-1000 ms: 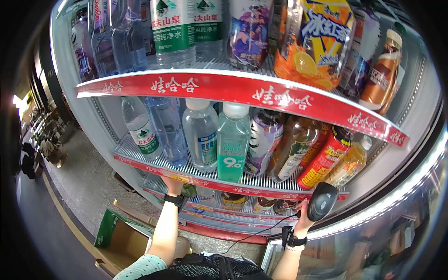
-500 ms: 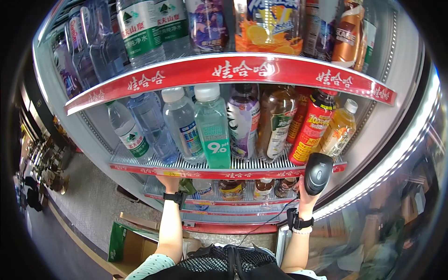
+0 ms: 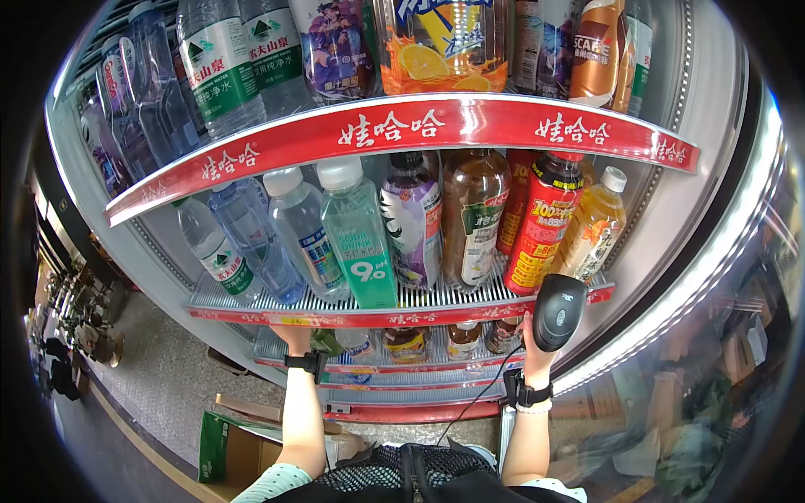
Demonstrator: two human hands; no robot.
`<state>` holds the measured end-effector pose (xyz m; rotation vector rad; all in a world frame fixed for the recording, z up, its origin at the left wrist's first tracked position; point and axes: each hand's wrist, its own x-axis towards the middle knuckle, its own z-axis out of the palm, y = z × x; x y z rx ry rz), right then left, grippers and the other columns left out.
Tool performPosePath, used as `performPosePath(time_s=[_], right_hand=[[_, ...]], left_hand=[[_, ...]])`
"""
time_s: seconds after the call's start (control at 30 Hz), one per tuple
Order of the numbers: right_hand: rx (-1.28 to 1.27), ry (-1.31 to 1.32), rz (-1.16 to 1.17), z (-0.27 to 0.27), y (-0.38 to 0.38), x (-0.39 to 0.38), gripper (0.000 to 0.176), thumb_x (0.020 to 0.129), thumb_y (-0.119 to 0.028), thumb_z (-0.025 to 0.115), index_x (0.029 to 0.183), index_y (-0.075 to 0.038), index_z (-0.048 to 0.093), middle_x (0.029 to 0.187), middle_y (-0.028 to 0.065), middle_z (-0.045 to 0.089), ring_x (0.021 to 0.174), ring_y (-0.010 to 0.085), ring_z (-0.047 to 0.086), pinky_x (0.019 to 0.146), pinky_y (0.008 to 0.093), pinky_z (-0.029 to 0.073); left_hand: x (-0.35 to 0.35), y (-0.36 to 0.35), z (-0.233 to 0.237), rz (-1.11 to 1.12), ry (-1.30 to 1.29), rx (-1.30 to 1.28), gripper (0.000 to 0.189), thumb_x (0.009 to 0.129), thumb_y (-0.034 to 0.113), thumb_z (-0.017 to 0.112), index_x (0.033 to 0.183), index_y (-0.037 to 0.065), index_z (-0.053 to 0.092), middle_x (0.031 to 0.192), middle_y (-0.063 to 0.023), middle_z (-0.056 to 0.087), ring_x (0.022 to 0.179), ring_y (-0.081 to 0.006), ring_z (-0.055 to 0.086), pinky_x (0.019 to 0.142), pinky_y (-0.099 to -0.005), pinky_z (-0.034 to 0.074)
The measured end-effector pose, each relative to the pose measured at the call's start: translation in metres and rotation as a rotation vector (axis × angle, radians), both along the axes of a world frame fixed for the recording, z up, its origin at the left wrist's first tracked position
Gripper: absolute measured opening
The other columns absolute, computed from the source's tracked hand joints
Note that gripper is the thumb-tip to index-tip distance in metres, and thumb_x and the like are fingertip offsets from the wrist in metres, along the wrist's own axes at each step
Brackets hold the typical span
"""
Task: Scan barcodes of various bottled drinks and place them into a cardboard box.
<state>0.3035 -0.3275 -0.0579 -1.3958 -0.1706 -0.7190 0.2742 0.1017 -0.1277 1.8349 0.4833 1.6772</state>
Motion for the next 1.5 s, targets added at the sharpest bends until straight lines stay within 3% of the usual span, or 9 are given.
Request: performPosePath(time_s=[0.3, 0.37, 0.4, 0.43, 0.53, 0.87, 1.13, 1.43, 1.5], right_hand=[[-0.084, 0.029, 0.017, 0.011, 0.003, -0.006, 0.008, 0.083, -0.009, 0.055, 0.08, -0.003, 0.051, 0.068, 0.0022, 0.052, 0.062, 0.0098, 0.047, 0.06, 0.023, 0.036], [-0.103, 0.013, -0.032, 0.006, 0.003, -0.003, 0.009, 0.083, -0.01, 0.055, 0.08, -0.003, 0.051, 0.068, 0.0014, 0.052, 0.062, 0.0095, 0.047, 0.059, 0.023, 0.036], [-0.105, 0.015, -0.024, 0.004, 0.003, -0.002, 0.009, 0.083, -0.01, 0.055, 0.08, -0.003, 0.051, 0.068, 0.0014, 0.052, 0.062, 0.0095, 0.047, 0.059, 0.023, 0.036], [-0.115, 0.008, -0.038, 0.002, 0.002, -0.001, 0.009, 0.083, -0.01, 0.056, 0.08, -0.003, 0.051, 0.068, 0.0012, 0.052, 0.062, 0.0092, 0.047, 0.059, 0.0229, 0.036], [-0.112, 0.029, -0.035, 0.01, 0.007, -0.005, 0.009, 0.083, -0.01, 0.056, 0.08, -0.003, 0.051, 0.068, 0.0008, 0.052, 0.061, 0.0088, 0.047, 0.058, 0.0226, 0.036], [-0.184, 0.013, -0.083, 0.008, 0.001, -0.001, 0.006, 0.082, -0.004, 0.055, 0.079, -0.004, 0.051, 0.067, -0.0004, 0.051, 0.061, 0.0076, 0.046, 0.058, 0.0217, 0.036], [-0.113, 0.03, -0.033, 0.003, -0.002, 0.003, 0.009, 0.083, -0.008, 0.055, 0.076, -0.003, 0.052, 0.066, -0.0001, 0.051, 0.062, 0.0079, 0.046, 0.059, 0.0226, 0.036], [-0.001, -0.02, -0.05, 0.002, 0.008, 0.005, 0.014, 0.084, -0.013, 0.055, 0.075, -0.003, 0.053, 0.067, -0.0004, 0.049, 0.061, 0.0081, 0.044, 0.059, 0.023, 0.034], [-0.077, -0.025, 0.0, 0.006, 0.006, 0.002, 0.013, 0.084, -0.012, 0.055, 0.076, -0.002, 0.053, 0.068, -0.0006, 0.049, 0.062, 0.0082, 0.043, 0.06, 0.0232, 0.034]], left_hand=[[0.004, 0.015, -0.018, -0.181, -0.109, -0.178, 0.039, 0.062, 0.009, 0.069, 0.079, 0.007, 0.034, 0.057, -0.0023, 0.038, 0.047, -0.0146, 0.039, 0.045, -0.0278, 0.033], [-0.001, 0.009, -0.007, 0.037, -0.006, 0.202, 0.039, 0.064, 0.009, 0.069, 0.082, 0.006, 0.034, 0.059, -0.0031, 0.041, 0.049, -0.0145, 0.041, 0.048, -0.0271, 0.037], [-0.004, 0.004, -0.008, -0.121, 0.112, -0.118, 0.068, 0.055, 0.025, 0.077, 0.104, 0.001, 0.036, 0.098, -0.0128, 0.044, 0.09, -0.026, 0.044, 0.083, -0.0366, 0.032], [0.002, 0.003, -0.002, 0.05, -0.057, 0.155, 0.044, 0.06, 0.011, 0.072, 0.084, 0.005, 0.036, 0.064, -0.0025, 0.044, 0.056, -0.0147, 0.044, 0.055, -0.0284, 0.039], [0.0, 0.008, -0.013, -0.1, 0.0, -0.085, 0.043, 0.058, 0.011, 0.072, 0.081, 0.005, 0.037, 0.067, -0.0027, 0.045, 0.059, -0.0159, 0.045, 0.056, -0.0296, 0.037], [-0.009, -0.011, 0.027, 0.115, 0.074, 0.303, 0.038, 0.056, 0.013, 0.069, 0.073, 0.007, 0.036, 0.062, -0.0034, 0.037, 0.053, -0.0242, 0.04, 0.052, -0.0339, 0.032], [-0.01, -0.023, 0.041, -0.206, 0.018, -0.099, 0.026, 0.064, 0.009, 0.069, 0.061, 0.007, 0.044, 0.05, 0.0005, 0.048, 0.045, -0.0113, 0.05, 0.045, -0.0246, 0.041], [-0.014, -0.024, 0.049, -0.041, 0.121, -0.008, 0.018, 0.06, 0.015, 0.07, 0.057, 0.009, 0.053, 0.054, -0.0047, 0.056, 0.055, -0.0228, 0.059, 0.05, -0.0313, 0.043], [-0.014, -0.022, 0.049, -0.005, 0.147, 0.077, 0.019, 0.066, 0.01, 0.068, 0.061, 0.007, 0.049, 0.056, -0.0014, 0.053, 0.054, -0.0154, 0.056, 0.05, -0.0283, 0.043]])
